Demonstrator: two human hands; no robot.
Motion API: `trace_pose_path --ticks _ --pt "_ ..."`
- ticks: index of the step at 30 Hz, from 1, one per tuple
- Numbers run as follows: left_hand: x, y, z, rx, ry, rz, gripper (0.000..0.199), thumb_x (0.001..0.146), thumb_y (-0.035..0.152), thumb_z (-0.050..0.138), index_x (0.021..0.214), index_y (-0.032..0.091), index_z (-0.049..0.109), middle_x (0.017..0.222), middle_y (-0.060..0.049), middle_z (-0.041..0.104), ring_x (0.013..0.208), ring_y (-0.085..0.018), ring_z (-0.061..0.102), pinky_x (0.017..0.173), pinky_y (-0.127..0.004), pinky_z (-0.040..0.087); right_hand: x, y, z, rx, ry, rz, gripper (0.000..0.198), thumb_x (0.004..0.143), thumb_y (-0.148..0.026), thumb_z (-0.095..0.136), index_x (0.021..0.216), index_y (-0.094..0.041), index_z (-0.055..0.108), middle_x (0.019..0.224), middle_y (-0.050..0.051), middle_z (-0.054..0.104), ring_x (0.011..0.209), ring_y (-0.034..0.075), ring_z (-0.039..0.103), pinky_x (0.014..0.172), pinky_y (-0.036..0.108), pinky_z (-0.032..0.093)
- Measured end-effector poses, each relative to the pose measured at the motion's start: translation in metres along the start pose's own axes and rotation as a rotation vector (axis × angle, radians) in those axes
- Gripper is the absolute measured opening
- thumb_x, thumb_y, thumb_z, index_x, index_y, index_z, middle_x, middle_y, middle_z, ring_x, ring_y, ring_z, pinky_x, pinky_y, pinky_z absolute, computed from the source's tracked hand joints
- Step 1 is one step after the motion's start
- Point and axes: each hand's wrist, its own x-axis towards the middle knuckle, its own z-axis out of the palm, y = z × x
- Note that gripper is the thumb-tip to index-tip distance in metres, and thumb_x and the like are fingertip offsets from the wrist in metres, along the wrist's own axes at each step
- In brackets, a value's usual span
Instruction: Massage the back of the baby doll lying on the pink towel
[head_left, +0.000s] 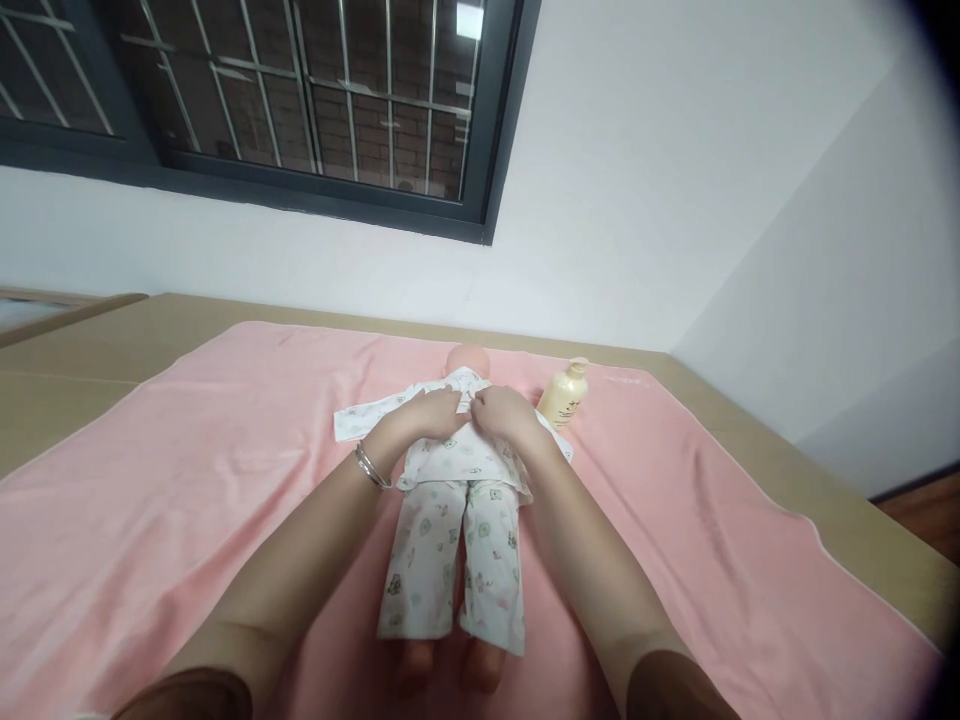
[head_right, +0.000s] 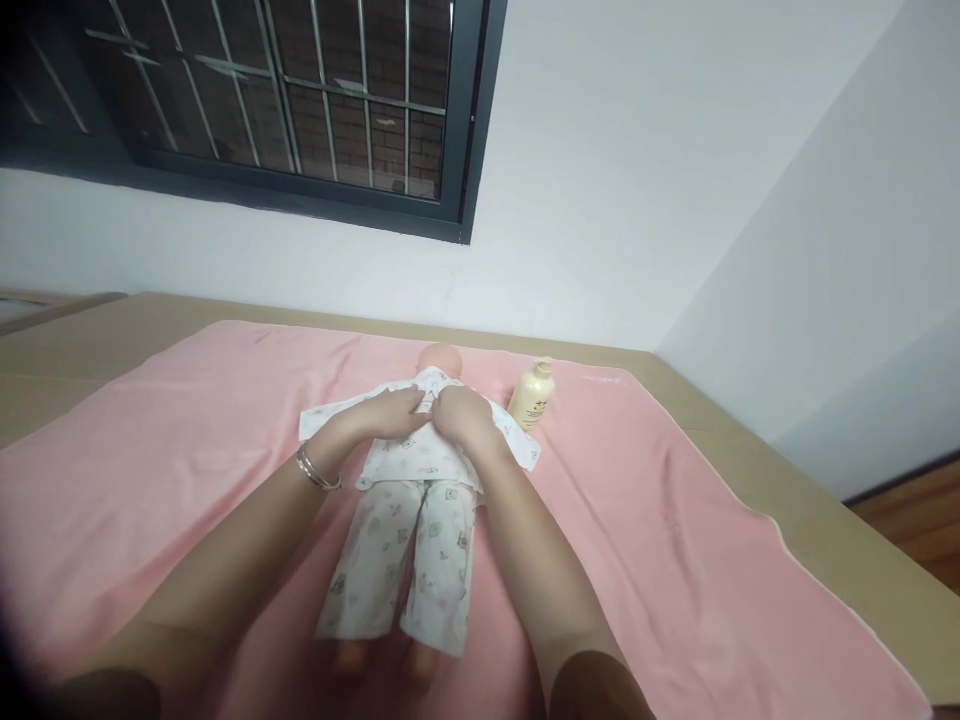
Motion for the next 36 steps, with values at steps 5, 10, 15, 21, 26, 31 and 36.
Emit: trace_pose_path --ticks 5,10,15,21,26,31,36 --pt "0.020 -0.014 0.014 -0.032 0.153 -0.099 0.052 0.103 0.046 0.031 0.134 0.014 0.058 0.148 -0.018 0.057 0.136 -0.033 0.054 0.113 -0.048 0.040 0.020 0.015 0.020 0.120 0.125 0.030 0.045 0.105 -0.038 0.032 0.099 -0.019 0.072 0.107 0.012 0.075 0.100 0.027 0.068 0.080 0.033 0.046" --pt "0.039 -0.032 0.042 -0.113 0.290 -0.118 0.058 0.104 0.046 0.026 0.147 0.012 0.047 0.159 -0.017 0.045 0.149 -0.030 0.039 0.121 -0.050 0.028 0.040 0.025 0.048 0.079 0.247 -0.021 0.040 0.104 -0.033 0.032 0.115 -0.014 0.066 0.124 0.016 0.069 0.119 0.028 0.060 0.099 0.034 0.042" --pt "0.042 -0.036 0.053 -0.121 0.308 -0.122 0.061 0.104 0.048 0.023 0.148 0.013 0.047 0.160 -0.016 0.044 0.151 -0.031 0.035 0.123 -0.053 0.023 0.043 0.024 0.052 0.138 0.169 0.033 0.044 0.103 -0.037 0.031 0.115 -0.015 0.067 0.125 0.016 0.069 0.117 0.030 0.062 0.095 0.037 0.045" --pt "0.045 -0.037 0.050 -0.111 0.290 -0.115 0.060 0.104 0.050 0.023 0.136 0.015 0.059 0.148 -0.016 0.058 0.141 -0.031 0.048 0.118 -0.048 0.032 0.045 0.024 0.046 0.139 0.117 0.059 0.046 0.103 -0.039 0.030 0.117 -0.017 0.068 0.127 0.016 0.069 0.120 0.031 0.062 0.097 0.038 0.045" --pt "0.046 -0.038 0.052 -0.100 0.297 -0.124 0.059 0.105 0.048 0.023 0.140 0.013 0.055 0.150 -0.017 0.055 0.144 -0.030 0.045 0.119 -0.048 0.030 0.043 0.022 0.047 0.141 0.133 0.062 0.047 0.104 -0.037 0.030 0.122 -0.014 0.067 0.129 0.017 0.068 0.121 0.031 0.062 0.098 0.038 0.045" --pt "0.039 -0.030 0.044 -0.067 0.322 -0.126 0.051 0.105 0.042 0.030 0.143 0.014 0.050 0.157 -0.016 0.048 0.148 -0.028 0.041 0.121 -0.046 0.029 0.042 0.022 0.042 0.100 0.151 -0.009 0.046 0.104 -0.031 0.031 0.132 -0.009 0.060 0.141 0.020 0.059 0.130 0.029 0.055 0.107 0.037 0.039" --pt "0.017 -0.007 0.019 -0.030 0.194 -0.040 0.031 0.100 0.028 0.041 0.122 0.017 0.060 0.137 -0.015 0.065 0.127 -0.030 0.060 0.115 -0.048 0.037 0.023 0.011 0.016 0.039 0.042 -0.107 0.038 0.101 -0.023 0.038 0.129 -0.015 0.062 0.134 0.015 0.065 0.119 0.028 0.062 0.095 0.033 0.044"
